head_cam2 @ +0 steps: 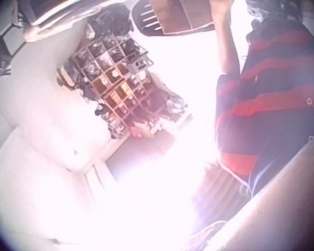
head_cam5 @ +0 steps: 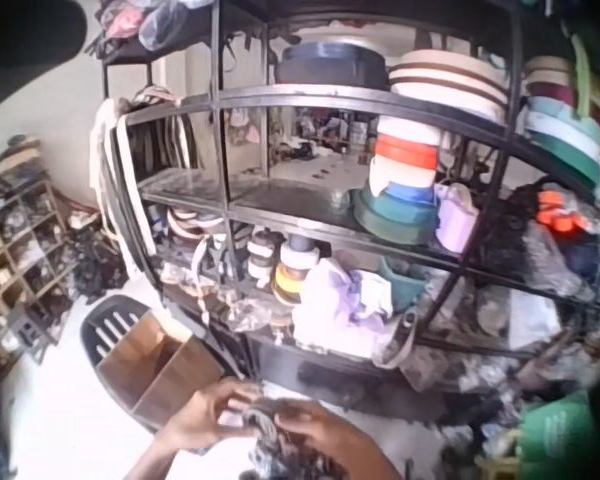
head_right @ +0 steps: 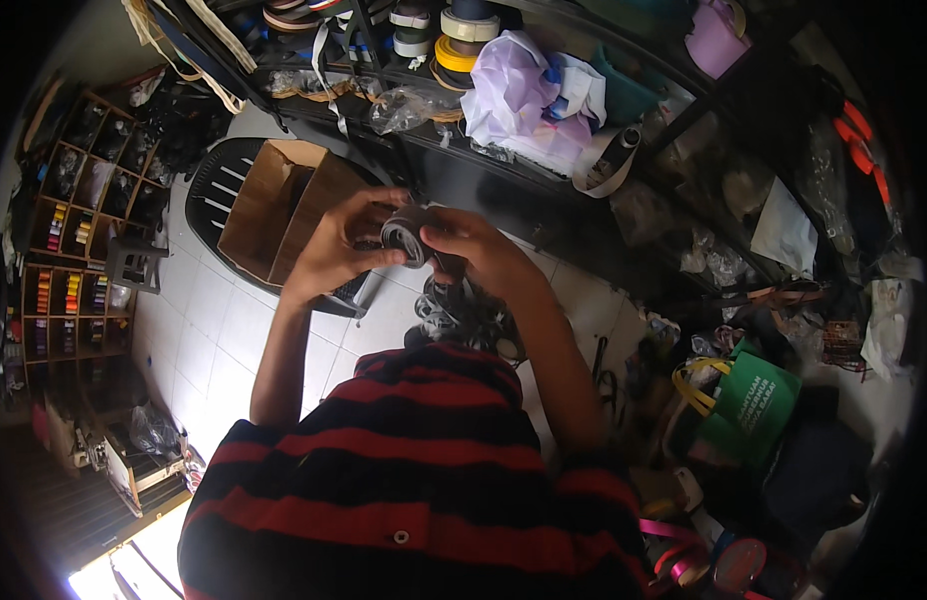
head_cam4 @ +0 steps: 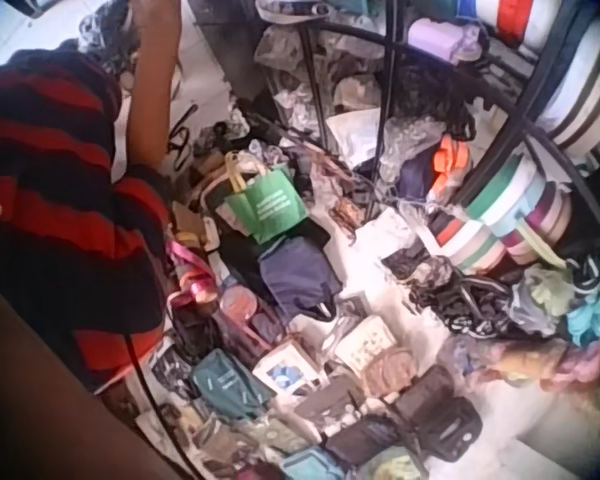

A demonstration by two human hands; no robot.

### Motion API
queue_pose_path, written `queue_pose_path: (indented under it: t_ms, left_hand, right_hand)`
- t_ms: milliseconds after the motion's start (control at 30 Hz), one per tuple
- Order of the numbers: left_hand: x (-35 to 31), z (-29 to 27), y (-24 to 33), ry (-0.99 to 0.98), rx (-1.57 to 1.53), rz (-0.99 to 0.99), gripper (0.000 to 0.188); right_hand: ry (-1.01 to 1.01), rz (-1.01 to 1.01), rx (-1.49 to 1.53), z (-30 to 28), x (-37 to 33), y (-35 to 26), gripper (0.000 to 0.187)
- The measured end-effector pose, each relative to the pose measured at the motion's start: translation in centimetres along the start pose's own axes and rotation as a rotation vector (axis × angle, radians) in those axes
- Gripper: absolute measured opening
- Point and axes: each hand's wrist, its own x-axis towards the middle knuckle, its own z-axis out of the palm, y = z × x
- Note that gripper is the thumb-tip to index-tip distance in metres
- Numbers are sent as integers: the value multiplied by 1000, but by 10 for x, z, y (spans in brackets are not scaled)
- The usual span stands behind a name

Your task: The person holds a large roll of grey textile strap and unwinds a length of it by hand, then winds that length into a smaller separate roll.

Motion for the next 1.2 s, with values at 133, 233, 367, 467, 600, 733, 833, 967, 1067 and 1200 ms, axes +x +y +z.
queue_pose_path:
  t_ms: [133,233,367,467,600,733,833,967,1067,1200]
  left_hand:
    - [8,-16,24,-266,386,176,54]
    - [12,-21,31,-347,495,54,44]
    - [8,-20,29,-246,394,-89,36]
    - [-2,-13,15,-172,306,-135,33]
    - [-9,-3,5,-226,182,-124,41]
    - [-10,-8,-8,-432,-171,-287,36]
    - [-13,-7,-11,-392,-179,-309,31]
    - [-17,-3,-7,-219,-181,-276,28]
    - [-21,0,-8,-168,-188,-260,31]
    - [-22,4,-14,-192,-11,-159,37]
  right_hand:
    - [-9,181,-161,9,-1,-17,36]
    - [-10,209,-302,11,5,-15,34]
    - [27,191,-294,20,2,-15,33]
    - [63,192,-138,24,-7,-4,31]
    - [42,186,-63,6,-12,22,31]
    - [45,152,-201,1,-16,20,33]
    - [27,109,-153,-1,-20,23,32]
    - [187,-102,-356,11,-27,33,33]
    - [291,-312,-544,16,-28,46,36]
    - [292,-274,-733,15,-31,46,34]
